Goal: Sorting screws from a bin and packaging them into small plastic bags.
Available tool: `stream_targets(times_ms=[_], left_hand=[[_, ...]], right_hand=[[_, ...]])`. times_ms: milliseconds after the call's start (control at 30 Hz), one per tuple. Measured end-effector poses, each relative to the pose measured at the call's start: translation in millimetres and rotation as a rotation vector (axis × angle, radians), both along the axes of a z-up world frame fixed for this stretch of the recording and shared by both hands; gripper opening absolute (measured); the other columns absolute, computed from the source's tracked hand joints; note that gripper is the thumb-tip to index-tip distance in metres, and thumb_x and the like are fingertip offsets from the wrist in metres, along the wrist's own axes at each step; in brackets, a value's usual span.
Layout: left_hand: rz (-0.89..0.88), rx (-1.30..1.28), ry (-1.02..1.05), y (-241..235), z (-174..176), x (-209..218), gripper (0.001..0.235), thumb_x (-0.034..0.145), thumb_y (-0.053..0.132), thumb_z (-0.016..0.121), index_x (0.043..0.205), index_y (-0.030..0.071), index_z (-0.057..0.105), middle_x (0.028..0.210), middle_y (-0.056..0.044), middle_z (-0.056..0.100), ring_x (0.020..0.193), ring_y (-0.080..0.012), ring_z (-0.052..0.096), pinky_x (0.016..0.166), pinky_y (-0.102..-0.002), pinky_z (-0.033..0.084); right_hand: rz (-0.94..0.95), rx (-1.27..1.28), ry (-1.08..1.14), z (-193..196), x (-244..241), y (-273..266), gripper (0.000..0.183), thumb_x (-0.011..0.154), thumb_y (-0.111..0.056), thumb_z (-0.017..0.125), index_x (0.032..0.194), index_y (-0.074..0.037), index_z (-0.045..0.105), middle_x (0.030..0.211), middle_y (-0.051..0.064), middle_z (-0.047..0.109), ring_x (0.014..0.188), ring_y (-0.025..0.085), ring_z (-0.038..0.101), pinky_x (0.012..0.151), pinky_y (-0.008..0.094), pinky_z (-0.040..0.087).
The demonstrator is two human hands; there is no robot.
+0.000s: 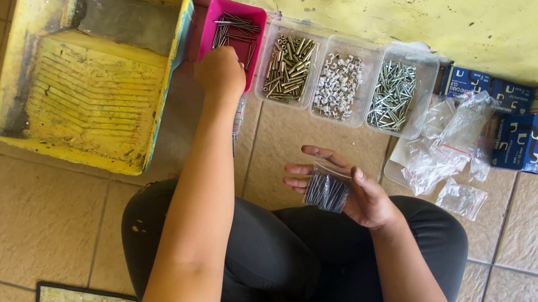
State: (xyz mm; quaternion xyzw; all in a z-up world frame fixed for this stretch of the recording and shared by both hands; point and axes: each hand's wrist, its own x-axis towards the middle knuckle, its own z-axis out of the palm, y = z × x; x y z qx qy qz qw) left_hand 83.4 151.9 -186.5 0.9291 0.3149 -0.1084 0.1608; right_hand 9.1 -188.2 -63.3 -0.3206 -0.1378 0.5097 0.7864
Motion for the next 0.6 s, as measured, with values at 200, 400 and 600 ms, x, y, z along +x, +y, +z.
stream_targets(times_ms=[200, 400, 600], left_hand=[[-0.072, 0.195, -0.084, -14, -37, 8, 0.014, 0.087, 0.017, 0.070, 0.098, 0.014, 0.076, 0.095, -0.009, 0.074, 0.097, -0.0322, 0.072, 0.086, -0.047, 0.054], [-0.084, 0.188, -0.121, -10, -51, 12, 0.014, 0.085, 0.016, 0.070, 0.097, 0.011, 0.075, 0.095, -0.011, 0.073, 0.098, -0.0341, 0.071, 0.088, -0.051, 0.054], [-0.037, 0.157, -0.142, -11, -56, 15, 0.014, 0.088, 0.011, 0.064, 0.096, 0.008, 0.075, 0.094, -0.013, 0.072, 0.097, -0.0348, 0.071, 0.087, -0.052, 0.055]], right_hand=[[0.034, -0.008, -0.018, 4, -4, 4, 0.111, 0.086, -0.070, 0.061, 0.153, 0.008, 0.021, 0.142, 0.042, 0.044, 0.130, 0.054, 0.050, 0.111, 0.062, 0.036], [0.033, 0.077, -0.057, 12, 0, 4, 0.111, 0.086, -0.066, 0.067, 0.152, 0.011, 0.022, 0.143, 0.041, 0.044, 0.131, 0.051, 0.051, 0.111, 0.060, 0.036], [0.009, 0.114, -0.059, 7, 7, 1, 0.116, 0.083, -0.068, 0.069, 0.153, 0.011, 0.020, 0.145, 0.042, 0.042, 0.133, 0.052, 0.049, 0.111, 0.061, 0.034]])
